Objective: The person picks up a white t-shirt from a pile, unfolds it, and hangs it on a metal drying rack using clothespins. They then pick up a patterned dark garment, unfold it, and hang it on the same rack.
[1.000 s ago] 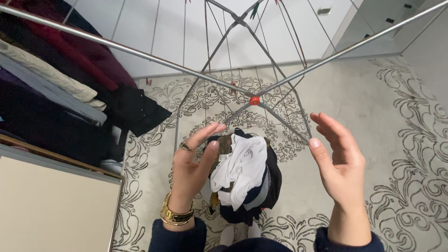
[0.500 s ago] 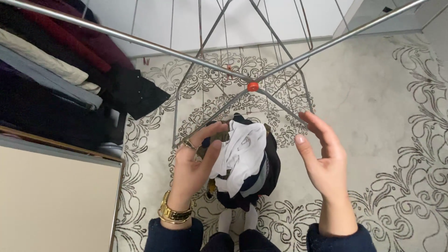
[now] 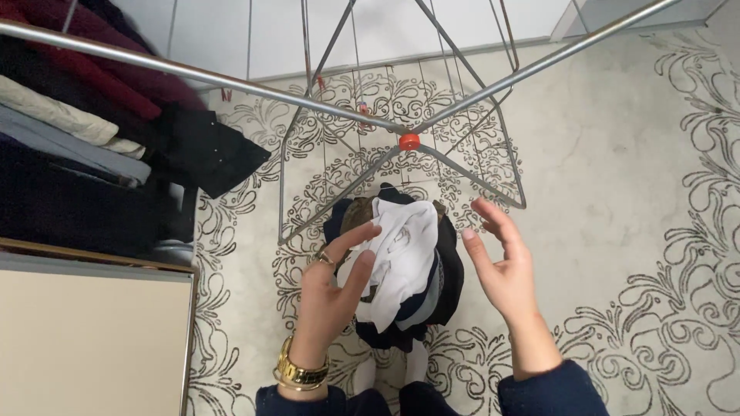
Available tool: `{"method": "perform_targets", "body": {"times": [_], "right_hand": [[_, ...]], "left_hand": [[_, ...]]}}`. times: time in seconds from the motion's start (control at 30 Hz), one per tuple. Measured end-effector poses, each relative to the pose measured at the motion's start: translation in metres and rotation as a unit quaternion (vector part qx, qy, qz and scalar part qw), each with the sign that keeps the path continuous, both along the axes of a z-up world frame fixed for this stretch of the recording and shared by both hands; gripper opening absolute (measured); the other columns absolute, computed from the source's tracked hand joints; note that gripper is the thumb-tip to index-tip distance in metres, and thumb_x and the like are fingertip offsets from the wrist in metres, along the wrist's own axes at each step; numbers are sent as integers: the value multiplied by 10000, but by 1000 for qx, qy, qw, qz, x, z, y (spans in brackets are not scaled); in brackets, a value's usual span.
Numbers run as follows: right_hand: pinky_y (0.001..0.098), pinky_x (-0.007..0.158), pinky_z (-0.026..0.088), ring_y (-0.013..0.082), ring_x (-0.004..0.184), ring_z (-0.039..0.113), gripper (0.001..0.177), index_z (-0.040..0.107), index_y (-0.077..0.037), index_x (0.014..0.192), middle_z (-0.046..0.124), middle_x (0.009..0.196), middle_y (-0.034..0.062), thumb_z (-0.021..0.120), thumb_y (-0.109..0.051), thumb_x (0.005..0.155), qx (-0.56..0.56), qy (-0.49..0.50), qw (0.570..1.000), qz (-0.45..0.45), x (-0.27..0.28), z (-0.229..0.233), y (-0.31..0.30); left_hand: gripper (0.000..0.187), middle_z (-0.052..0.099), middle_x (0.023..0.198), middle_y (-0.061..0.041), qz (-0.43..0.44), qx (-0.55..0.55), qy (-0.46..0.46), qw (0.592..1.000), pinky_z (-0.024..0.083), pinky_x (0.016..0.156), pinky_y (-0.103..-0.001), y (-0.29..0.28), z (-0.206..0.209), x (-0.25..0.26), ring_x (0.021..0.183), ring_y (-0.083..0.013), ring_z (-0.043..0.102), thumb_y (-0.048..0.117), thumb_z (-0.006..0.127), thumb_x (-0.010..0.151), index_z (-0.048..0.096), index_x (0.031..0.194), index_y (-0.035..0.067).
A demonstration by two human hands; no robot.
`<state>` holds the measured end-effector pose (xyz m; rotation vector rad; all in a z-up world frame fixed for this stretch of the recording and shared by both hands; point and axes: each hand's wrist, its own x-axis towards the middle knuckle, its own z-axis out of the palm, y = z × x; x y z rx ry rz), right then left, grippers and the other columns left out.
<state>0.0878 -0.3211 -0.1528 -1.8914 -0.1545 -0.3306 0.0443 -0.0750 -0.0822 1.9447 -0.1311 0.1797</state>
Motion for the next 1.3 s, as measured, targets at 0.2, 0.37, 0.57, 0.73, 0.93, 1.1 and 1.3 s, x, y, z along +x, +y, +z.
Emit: {"method": "perform_targets", "body": {"times": [0.2,0.37,0.57,0.73,0.93,1.1,1.3], "right_hand": [[182,359,273,78,1208,609,593,451,-185,1495,641,1431,74,662,-208,941,0,111,994,-19,29,-33,19],[256,772,380,153,1232,618,583,496,-169,1471,646,1428,50,687,-239,924,-24,144,989,-14,62,-114,30],[287,1086,425,169,1296,622,525,579,-109,1397,680,1375,103,706,-267,912,14,199,980,-24,87,-232,45],[269,802,477,84,1007,682,543,640,-188,1373,754,1278,-8,680,-432,889,-22,291,955,-58,90,-276,57],[420,1095,441,322,1308,574,710,599,-25,1392,628,1388,175,688,-509,882,-127,248,957,-74,88,-383,56],[416,1110,442,318,1314,547,690,610,-148,1406,521,1463,144,734,-509,831,-135,420,888,-131,91,-397,66],[609,1129,285,314,1320,534,430,730,-289,1218,644,1350,32,537,-442,866,-283,393,862,-149,90,-418,67]], "left_hand": [[318,738,1270,-88,-30,11,-56,998,590,995,-382,-5,-32,33,1204,-237,711,277,528,1033,663,1257,95],[359,740,1283,-60,-20,-58,20,998,549,995,-344,6,-55,49,1244,-222,693,330,536,1012,690,1256,117],[357,784,1180,-12,-3,-82,48,995,508,748,-289,26,-86,56,852,-110,584,341,536,1004,732,1220,134],[346,785,1199,-25,7,-45,24,999,564,964,-337,45,-113,54,1140,-182,744,320,518,1018,752,1178,120],[367,794,1194,-31,18,-83,91,992,624,981,-374,62,-137,44,1171,-218,746,356,532,994,759,1180,135],[478,766,1281,3,26,-103,160,981,574,988,-451,75,-153,29,1264,-236,700,529,569,904,744,1214,210],[437,848,993,26,25,-91,215,972,544,856,-336,83,-165,18,722,-107,700,474,590,904,756,1229,234]]}}
